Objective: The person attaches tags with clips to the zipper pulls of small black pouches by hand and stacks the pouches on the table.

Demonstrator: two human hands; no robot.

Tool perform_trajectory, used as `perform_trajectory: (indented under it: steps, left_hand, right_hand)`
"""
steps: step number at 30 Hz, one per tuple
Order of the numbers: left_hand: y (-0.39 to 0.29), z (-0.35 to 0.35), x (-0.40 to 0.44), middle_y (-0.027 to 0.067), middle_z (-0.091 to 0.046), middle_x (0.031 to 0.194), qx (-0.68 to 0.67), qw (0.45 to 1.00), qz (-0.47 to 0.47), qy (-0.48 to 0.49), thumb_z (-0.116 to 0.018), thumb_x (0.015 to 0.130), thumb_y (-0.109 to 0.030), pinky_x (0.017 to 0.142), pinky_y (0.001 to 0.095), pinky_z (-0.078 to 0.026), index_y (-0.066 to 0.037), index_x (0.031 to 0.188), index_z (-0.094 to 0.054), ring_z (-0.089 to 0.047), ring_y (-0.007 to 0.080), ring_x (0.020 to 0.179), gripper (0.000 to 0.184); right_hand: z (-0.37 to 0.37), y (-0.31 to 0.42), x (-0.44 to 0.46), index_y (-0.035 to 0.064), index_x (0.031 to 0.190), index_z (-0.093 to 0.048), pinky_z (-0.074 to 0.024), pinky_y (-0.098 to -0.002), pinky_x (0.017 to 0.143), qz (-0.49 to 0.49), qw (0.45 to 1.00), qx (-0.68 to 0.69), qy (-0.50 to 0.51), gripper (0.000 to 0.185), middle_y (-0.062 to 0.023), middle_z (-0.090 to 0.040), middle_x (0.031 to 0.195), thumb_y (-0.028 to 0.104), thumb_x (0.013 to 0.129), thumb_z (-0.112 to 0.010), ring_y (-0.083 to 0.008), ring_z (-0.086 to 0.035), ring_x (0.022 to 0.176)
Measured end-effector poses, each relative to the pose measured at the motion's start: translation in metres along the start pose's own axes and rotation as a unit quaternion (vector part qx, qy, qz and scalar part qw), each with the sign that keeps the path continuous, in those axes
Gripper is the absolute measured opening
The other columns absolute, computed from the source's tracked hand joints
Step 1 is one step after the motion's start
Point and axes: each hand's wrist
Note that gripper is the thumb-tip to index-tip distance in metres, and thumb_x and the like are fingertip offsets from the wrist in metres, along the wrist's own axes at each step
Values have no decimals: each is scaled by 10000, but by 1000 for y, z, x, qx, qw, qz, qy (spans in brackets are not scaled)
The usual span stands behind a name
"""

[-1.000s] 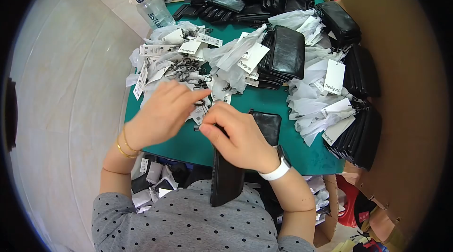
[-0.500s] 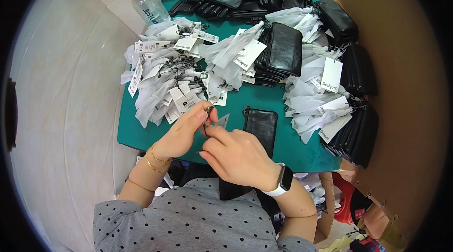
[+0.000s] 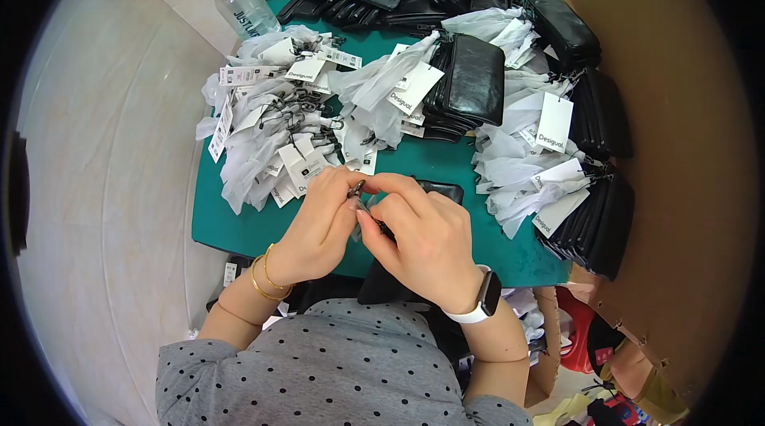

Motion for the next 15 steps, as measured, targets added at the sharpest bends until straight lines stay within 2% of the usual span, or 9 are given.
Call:
perform_trajectory:
  steps: [4, 5, 6, 7, 10, 11, 13, 15]
  left_hand:
    - [-3, 2, 2, 122, -525, 944, 34, 999, 3, 6, -434, 969, -76, 859, 390, -353, 3, 1156, -541, -466, 287, 903, 229]
    - [0, 3, 3, 120, -524, 939, -27, 1000, -6, 15, -426, 974, -76, 856, 389, -352, 3, 1145, -548, -462, 282, 895, 225]
    - [2, 4, 5, 118, -523, 933, -87, 996, -15, 23, -418, 978, -77, 853, 389, -351, 2, 1133, -555, -458, 278, 886, 222]
    - [3, 3, 6, 118, -523, 933, -87, 996, -15, 24, -418, 978, -77, 853, 389, -351, 2, 1133, -555, -458, 278, 886, 222]
    - [5, 1, 6, 118, -519, 935, -115, 993, -17, 35, -402, 986, -80, 865, 398, -355, 2, 1114, -565, -454, 276, 881, 223]
    - [4, -1, 5, 122, -516, 932, -114, 993, -4, 29, -401, 989, -83, 871, 400, -358, 5, 1119, -558, -458, 277, 887, 223]
    - [3, -5, 5, 127, -513, 930, -114, 993, 9, 22, -399, 991, -85, 877, 401, -361, 9, 1124, -551, -462, 278, 894, 223]
    - [4, -10, 5, 142, -509, 926, -105, 994, 5, -3, -411, 987, -76, 854, 407, -380, 21, 1129, -533, -475, 297, 887, 211]
  right_hand:
    - [2, 0, 1, 61, 772, -595, -485, -310, 540, 5, 1000, -2, -3, 174, -72, -709, 1049, 77, 768, -768, -208, -617, 595]
    - [3, 0, 2, 61, 772, -595, -485, -310, 540, 5, 1000, -3, -4, 174, -72, -709, 1049, 77, 768, -768, -208, -617, 595]
    - [5, -1, 2, 48, 774, -584, -502, -306, 563, 1, 1000, 11, -3, 176, -113, -711, 1059, 44, 765, -760, -223, -651, 646]
    - [7, -1, 2, 35, 777, -574, -518, -303, 585, -5, 1000, 24, -3, 180, -153, -714, 1069, 12, 763, -752, -237, -685, 698]
    - [10, -1, 1, 35, 770, -569, -527, -305, 604, -12, 999, 37, 11, 183, -161, -714, 1080, 11, 761, -750, -251, -697, 722]
    - [9, -2, 0, 35, 770, -569, -527, -305, 604, -12, 999, 37, 11, 183, -161, -714, 1080, 11, 761, -750, -251, -697, 722]
    - [6, -3, -1, 62, 750, -584, -475, -302, 527, -6, 999, 33, -8, 183, -82, -718, 1075, 70, 751, -766, -203, -608, 584]
    - [5, -3, -3, 65, 746, -583, -472, -301, 525, -3, 1000, 19, -13, 185, -78, -719, 1074, 69, 745, -767, -201, -601, 577]
Point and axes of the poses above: each hand's wrist, its own x-axis towards the middle knuckle, its own z-axis out of the back of the hand, y = z × x
